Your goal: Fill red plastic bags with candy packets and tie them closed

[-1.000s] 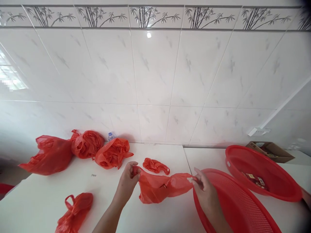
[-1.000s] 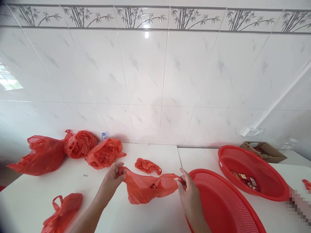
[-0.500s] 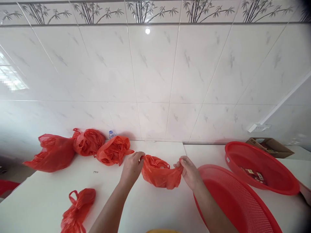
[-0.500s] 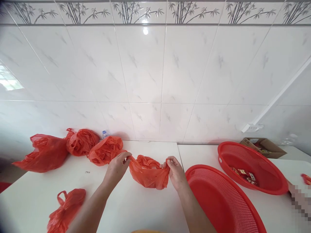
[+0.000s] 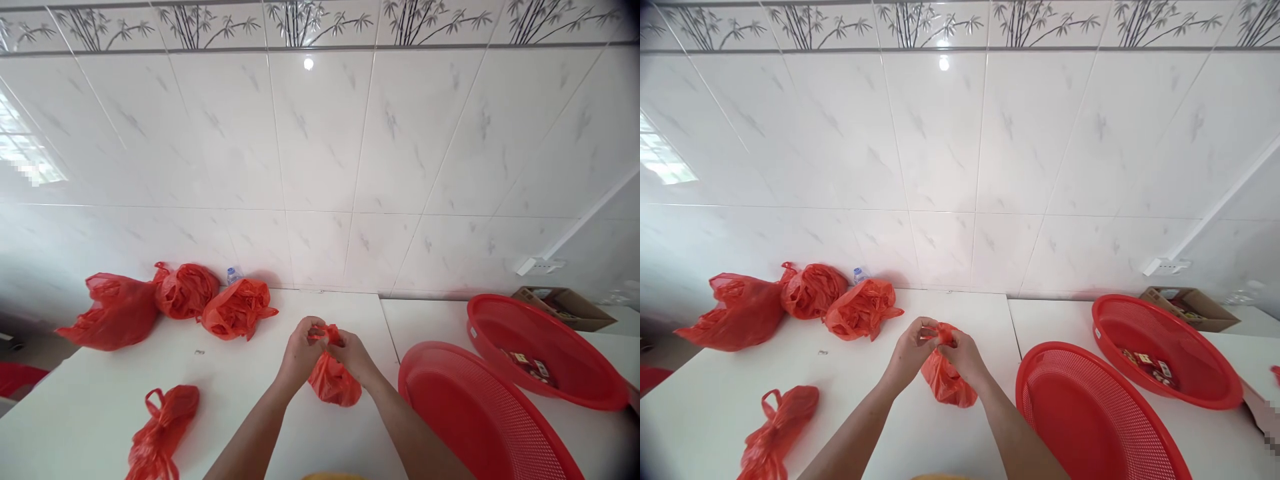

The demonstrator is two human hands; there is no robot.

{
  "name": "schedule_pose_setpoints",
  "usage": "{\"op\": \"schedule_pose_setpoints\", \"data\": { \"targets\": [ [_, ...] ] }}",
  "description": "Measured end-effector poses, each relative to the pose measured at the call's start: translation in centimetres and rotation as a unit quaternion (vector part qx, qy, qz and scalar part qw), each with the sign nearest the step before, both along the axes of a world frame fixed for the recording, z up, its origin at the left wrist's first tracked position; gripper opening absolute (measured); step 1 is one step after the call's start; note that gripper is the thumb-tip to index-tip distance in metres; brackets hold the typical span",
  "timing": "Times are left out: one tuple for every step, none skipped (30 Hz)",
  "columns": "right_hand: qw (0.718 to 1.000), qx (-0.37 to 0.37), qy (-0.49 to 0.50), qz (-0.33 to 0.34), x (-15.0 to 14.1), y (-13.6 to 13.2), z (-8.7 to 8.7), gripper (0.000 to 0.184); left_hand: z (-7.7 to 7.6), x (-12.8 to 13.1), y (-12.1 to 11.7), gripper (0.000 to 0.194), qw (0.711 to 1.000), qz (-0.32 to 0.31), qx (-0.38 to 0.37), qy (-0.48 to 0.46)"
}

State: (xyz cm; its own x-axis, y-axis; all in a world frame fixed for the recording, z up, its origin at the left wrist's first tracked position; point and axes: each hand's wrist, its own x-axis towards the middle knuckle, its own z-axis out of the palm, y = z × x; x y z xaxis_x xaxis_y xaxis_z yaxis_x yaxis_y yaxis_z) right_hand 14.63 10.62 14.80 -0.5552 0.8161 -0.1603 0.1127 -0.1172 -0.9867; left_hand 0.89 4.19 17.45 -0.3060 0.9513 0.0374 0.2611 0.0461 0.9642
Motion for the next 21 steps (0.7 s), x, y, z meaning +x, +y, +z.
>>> {"op": "schedule_pose_setpoints", "data": {
  "targets": [
    [1.000, -0.006, 0.000, -0.001, 0.0, 0.2, -0.1, 0.015, -0.3, 0.0, -0.1, 0.017, 1.000, 0.007, 0.006, 0.023],
    [1.000, -0.016, 0.001, -0.001, 0.0, 0.3, -0.2, 0.012, -0.6, 0.1, -0.2, 0.014, 0.999, 0.005, 0.011, 0.051],
    [1.000, -0.030, 0.004, -0.006, 0.0, 0.3, -0.2, 0.010, -1.0, 0.1, -0.2, 0.013, 0.997, -0.006, 0.011, 0.075],
    [0.999, -0.045, 0.008, -0.009, 0.0, 0.3, -0.3, 0.008, -1.4, 0.2, -0.3, 0.014, 0.995, -0.022, 0.008, 0.095],
    [0.998, -0.058, 0.015, -0.008, 0.0, 0.2, -0.3, 0.006, -1.8, 0.4, -0.4, 0.017, 0.993, -0.038, 0.004, 0.108],
    [0.997, -0.070, 0.025, -0.006, 0.0, 0.2, -0.4, 0.005, -2.1, 0.5, -0.4, 0.020, 0.992, -0.049, 0.000, 0.116],
    [0.996, -0.080, 0.039, -0.002, 0.0, 0.1, -0.4, 0.004, -2.5, 0.7, -0.4, 0.020, 0.991, -0.054, -0.004, 0.121],
    [0.995, -0.087, 0.052, 0.002, 0.1, 0.1, -0.5, 0.006, -2.8, 0.8, -0.4, 0.017, 0.991, -0.056, -0.009, 0.121],
    [0.994, -0.090, 0.064, 0.007, 0.2, 0.1, -0.7, 0.010, -3.2, 0.9, -0.3, 0.012, 0.991, -0.055, -0.015, 0.118],
    [0.993, -0.090, 0.072, 0.010, 0.3, 0.1, -0.9, 0.015, -3.5, 0.9, -0.3, 0.007, 0.992, -0.052, -0.023, 0.114],
    [0.993, -0.086, 0.075, 0.008, 0.4, 0.2, -1.2, 0.020, -3.7, 0.8, -0.2, 0.007, 0.992, -0.049, -0.030, 0.109],
    [0.994, -0.083, 0.072, 0.002, 0.7, 0.4, -1.5, 0.024, -3.9, 0.7, -0.1, 0.009, 0.993, -0.044, -0.037, 0.106],
    [0.994, -0.081, 0.067, -0.004, 0.9, 0.5, -1.8, 0.027, -4.1, 0.6, -0.1, 0.011, 0.993, -0.034, -0.040, 0.105],
    [0.995, -0.082, 0.064, -0.012, 1.1, 0.6, -2.2, 0.028, -4.1, 0.4, 0.0, 0.011, 0.993, -0.021, -0.042, 0.107],
    [0.994, -0.085, 0.063, -0.020, 1.3, 0.8, -2.5, 0.029, -4.1, 0.3, 0.1, 0.011, 0.993, -0.009, -0.042, 0.107],
    [0.994, -0.090, 0.064, -0.027, 1.4, 0.8, -2.7, 0.030, -4.1, 0.2, 0.1, 0.011, 0.994, -0.001, -0.042, 0.104],
    [0.993, -0.093, 0.067, -0.030, 1.5, 0.9, -2.9, 0.031, -4.0, 0.2, 0.1, 0.010, 0.994, 0.002, -0.043, 0.098],
    [0.993, -0.093, 0.069, -0.032, 1.4, 0.8, -3.0, 0.031, -3.9, 0.3, 0.1, 0.010, 0.995, -0.001, -0.046, 0.090],
    [0.993, -0.091, 0.070, -0.035, 1.3, 0.8, -3.0, 0.031, -3.9, 0.5, 0.0, 0.009, 0.996, -0.010, -0.051, 0.078],
    [0.993, -0.088, 0.067, -0.039, 1.1, 0.6, -2.9, 0.030, -3.8, 0.8, 0.0, 0.008, 0.996, -0.021, -0.058, 0.061],
    [0.993, -0.085, 0.063, -0.044, 0.8, 0.4, -2.9, 0.029, -3.9, 1.2, -0.1, 0.007, 0.997, -0.031, -0.064, 0.042]
  ]
}}
